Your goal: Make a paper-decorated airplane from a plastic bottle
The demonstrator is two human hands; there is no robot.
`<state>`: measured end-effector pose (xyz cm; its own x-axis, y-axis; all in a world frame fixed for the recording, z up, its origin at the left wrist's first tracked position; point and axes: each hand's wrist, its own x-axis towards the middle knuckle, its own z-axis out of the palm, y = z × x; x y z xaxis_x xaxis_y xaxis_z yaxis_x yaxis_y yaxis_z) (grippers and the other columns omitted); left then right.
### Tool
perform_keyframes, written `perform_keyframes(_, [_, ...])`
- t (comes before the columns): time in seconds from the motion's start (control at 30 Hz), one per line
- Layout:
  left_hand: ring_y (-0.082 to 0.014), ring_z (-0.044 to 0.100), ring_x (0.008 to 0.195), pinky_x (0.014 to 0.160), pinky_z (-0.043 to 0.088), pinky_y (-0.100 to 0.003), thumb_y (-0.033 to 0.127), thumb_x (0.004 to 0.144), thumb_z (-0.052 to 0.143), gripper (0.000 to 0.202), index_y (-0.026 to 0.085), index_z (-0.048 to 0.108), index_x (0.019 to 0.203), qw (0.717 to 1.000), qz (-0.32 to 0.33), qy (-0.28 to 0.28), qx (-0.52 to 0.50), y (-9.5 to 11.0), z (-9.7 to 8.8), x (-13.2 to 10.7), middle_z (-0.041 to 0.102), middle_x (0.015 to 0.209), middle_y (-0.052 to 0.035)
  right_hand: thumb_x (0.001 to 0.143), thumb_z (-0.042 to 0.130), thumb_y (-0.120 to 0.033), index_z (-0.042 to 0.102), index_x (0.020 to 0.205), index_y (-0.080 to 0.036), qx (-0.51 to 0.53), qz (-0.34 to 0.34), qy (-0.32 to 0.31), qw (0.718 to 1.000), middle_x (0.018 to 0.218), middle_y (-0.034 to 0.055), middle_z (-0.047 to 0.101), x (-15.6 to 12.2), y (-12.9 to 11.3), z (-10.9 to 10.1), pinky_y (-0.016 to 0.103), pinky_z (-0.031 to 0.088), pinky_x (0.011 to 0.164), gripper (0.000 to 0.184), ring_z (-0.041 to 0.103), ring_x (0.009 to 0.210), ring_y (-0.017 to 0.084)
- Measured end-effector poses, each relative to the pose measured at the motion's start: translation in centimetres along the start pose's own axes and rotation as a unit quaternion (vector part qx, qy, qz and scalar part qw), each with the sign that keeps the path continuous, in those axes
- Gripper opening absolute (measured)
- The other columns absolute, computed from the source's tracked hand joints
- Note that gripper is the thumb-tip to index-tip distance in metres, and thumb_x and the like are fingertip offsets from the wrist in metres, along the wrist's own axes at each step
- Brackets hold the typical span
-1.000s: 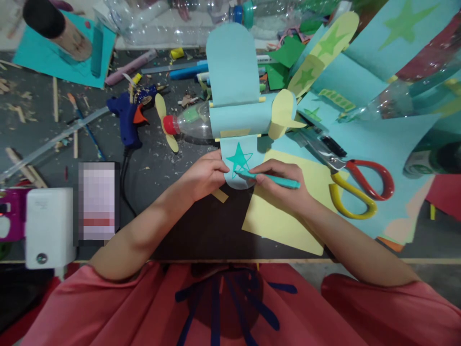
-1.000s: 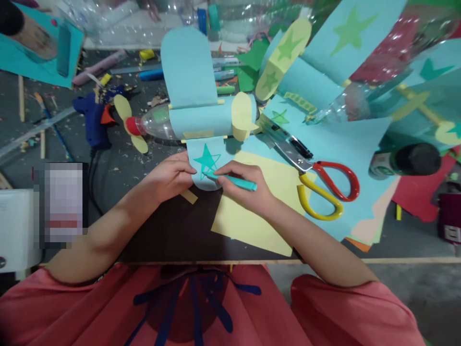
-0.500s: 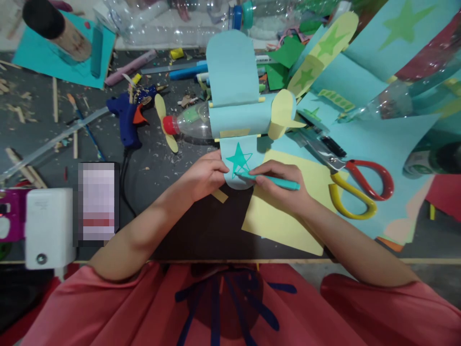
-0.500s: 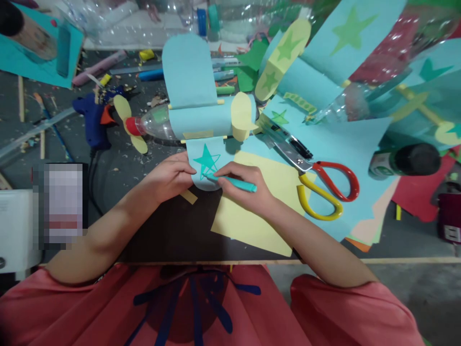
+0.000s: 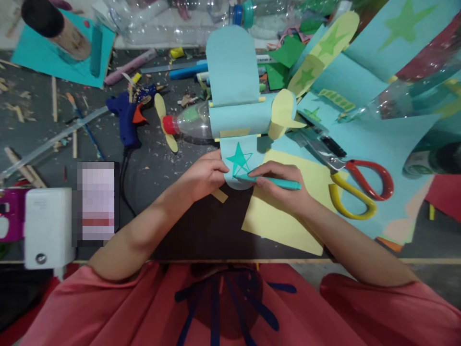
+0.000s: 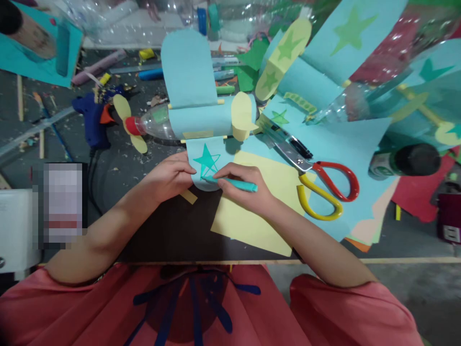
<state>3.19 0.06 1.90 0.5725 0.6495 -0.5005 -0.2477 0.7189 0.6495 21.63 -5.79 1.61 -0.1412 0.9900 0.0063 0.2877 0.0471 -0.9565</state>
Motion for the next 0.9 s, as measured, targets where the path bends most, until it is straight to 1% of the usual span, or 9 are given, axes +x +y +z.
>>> perform_keyframes(0.1, [-0.0334, 0.060, 0.126, 0.108, 0.046, -0.044, 0.009, 0.058, 0.059, 0.034, 0.012, 0.066, 0.090, 1.000, -0.003, -0.013, -0.004, -0.06, -0.08, 0.02, 0.076, 0.104, -0.0118, 0.081, 0.061, -0.028, 0.072, 0.075, -0.020, 0.000, -0.010, -0.008, 1.000, 0.060, 0.0001, 0.068, 0.01, -0.11, -0.03, 0.025, 0.047, 0.052, 0.015, 0.058, 0.053, 0.012])
perform_keyframes(0.2, [-0.0333, 0.061, 0.125, 0.108, 0.047, -0.044, 0.009, 0.056, 0.059, 0.035, 0.013, 0.066, 0.090, 1.000, 0.002, -0.021, -0.014, -0.15, -0.21, 0.05, 0.076, 0.104, -0.0114, 0.080, 0.061, -0.026, 0.072, 0.074, -0.020, -0.003, -0.018, -0.020, 1.000, 0.064, 0.0006, 0.070, 0.01, -0.17, -0.06, 0.025, 0.048, 0.054, 0.014, 0.060, 0.055, 0.012])
perform_keyframes(0.37, [-0.0328, 0.061, 0.124, 0.106, 0.048, -0.042, 0.007, 0.057, 0.059, 0.030, 0.013, 0.066, 0.086, 1.000, 0.001, -0.009, -0.018, -0.21, -0.25, 0.07, 0.077, 0.102, -0.0113, 0.081, 0.059, -0.026, 0.072, 0.076, -0.020, -0.017, -0.004, 0.011, 1.000, 0.064, 0.0008, 0.071, -0.02, -0.11, -0.06, 0.026, 0.047, 0.053, 0.015, 0.061, 0.055, 0.013])
perform_keyframes(0.5, [-0.0330, 0.060, 0.126, 0.107, 0.048, -0.042, 0.009, 0.057, 0.059, 0.032, 0.013, 0.066, 0.088, 1.000, 0.006, -0.011, -0.017, -0.24, -0.19, 0.06, 0.076, 0.104, -0.0116, 0.081, 0.058, -0.025, 0.072, 0.073, -0.020, -0.013, -0.038, -0.018, 0.999, 0.064, 0.0007, 0.072, 0.04, -0.18, 0.01, 0.026, 0.049, 0.056, 0.016, 0.064, 0.057, 0.013])
perform_keyframes(0.63, [-0.0322, 0.060, 0.126, 0.108, 0.047, -0.042, 0.009, 0.058, 0.058, 0.033, 0.013, 0.066, 0.089, 1.000, 0.004, -0.007, -0.010, -0.19, -0.12, 0.02, 0.076, 0.104, -0.0113, 0.081, 0.059, -0.025, 0.072, 0.075, -0.020, -0.023, -0.039, 0.035, 0.998, 0.065, 0.0009, 0.072, 0.01, -0.15, 0.05, 0.025, 0.048, 0.052, 0.015, 0.063, 0.055, 0.013])
perform_keyframes(0.67, [-0.0320, 0.061, 0.126, 0.108, 0.048, -0.042, 0.008, 0.058, 0.058, 0.032, 0.013, 0.066, 0.088, 1.000, 0.002, -0.006, -0.011, -0.17, -0.11, 0.00, 0.076, 0.103, -0.0112, 0.081, 0.059, -0.025, 0.072, 0.075, -0.020, -0.023, -0.036, 0.034, 0.998, 0.066, 0.0011, 0.073, -0.01, -0.13, 0.05, 0.025, 0.048, 0.052, 0.015, 0.063, 0.055, 0.013])
perform_keyframes(0.77, [-0.0315, 0.061, 0.125, 0.107, 0.048, -0.041, 0.007, 0.058, 0.058, 0.032, 0.013, 0.065, 0.089, 1.000, -0.001, -0.006, -0.012, -0.13, -0.08, -0.07, 0.076, 0.104, -0.0111, 0.082, 0.059, -0.026, 0.072, 0.074, -0.021, -0.023, -0.043, -0.003, 0.999, 0.067, 0.0015, 0.073, -0.09, -0.05, 0.04, 0.026, 0.050, 0.055, 0.016, 0.065, 0.058, 0.014])
perform_keyframes(0.8, [-0.0313, 0.060, 0.126, 0.107, 0.048, -0.041, 0.007, 0.058, 0.057, 0.033, 0.013, 0.065, 0.090, 1.000, -0.001, -0.005, -0.011, -0.14, -0.08, -0.07, 0.076, 0.105, -0.0112, 0.082, 0.059, -0.026, 0.072, 0.074, -0.021, -0.022, -0.044, -0.003, 0.999, 0.067, 0.0015, 0.073, -0.13, -0.02, 0.05, 0.026, 0.050, 0.056, 0.016, 0.065, 0.059, 0.014])
perform_keyframes(0.9, [-0.0306, 0.060, 0.126, 0.108, 0.048, -0.042, 0.007, 0.059, 0.056, 0.036, 0.012, 0.064, 0.094, 1.000, 0.002, 0.004, -0.006, -0.24, -0.15, -0.02, 0.075, 0.107, -0.0118, 0.082, 0.060, -0.026, 0.072, 0.075, -0.020, -0.020, -0.031, 0.047, 0.998, 0.065, 0.0004, 0.072, -0.23, 0.09, 0.08, 0.026, 0.048, 0.054, 0.015, 0.063, 0.057, 0.013])
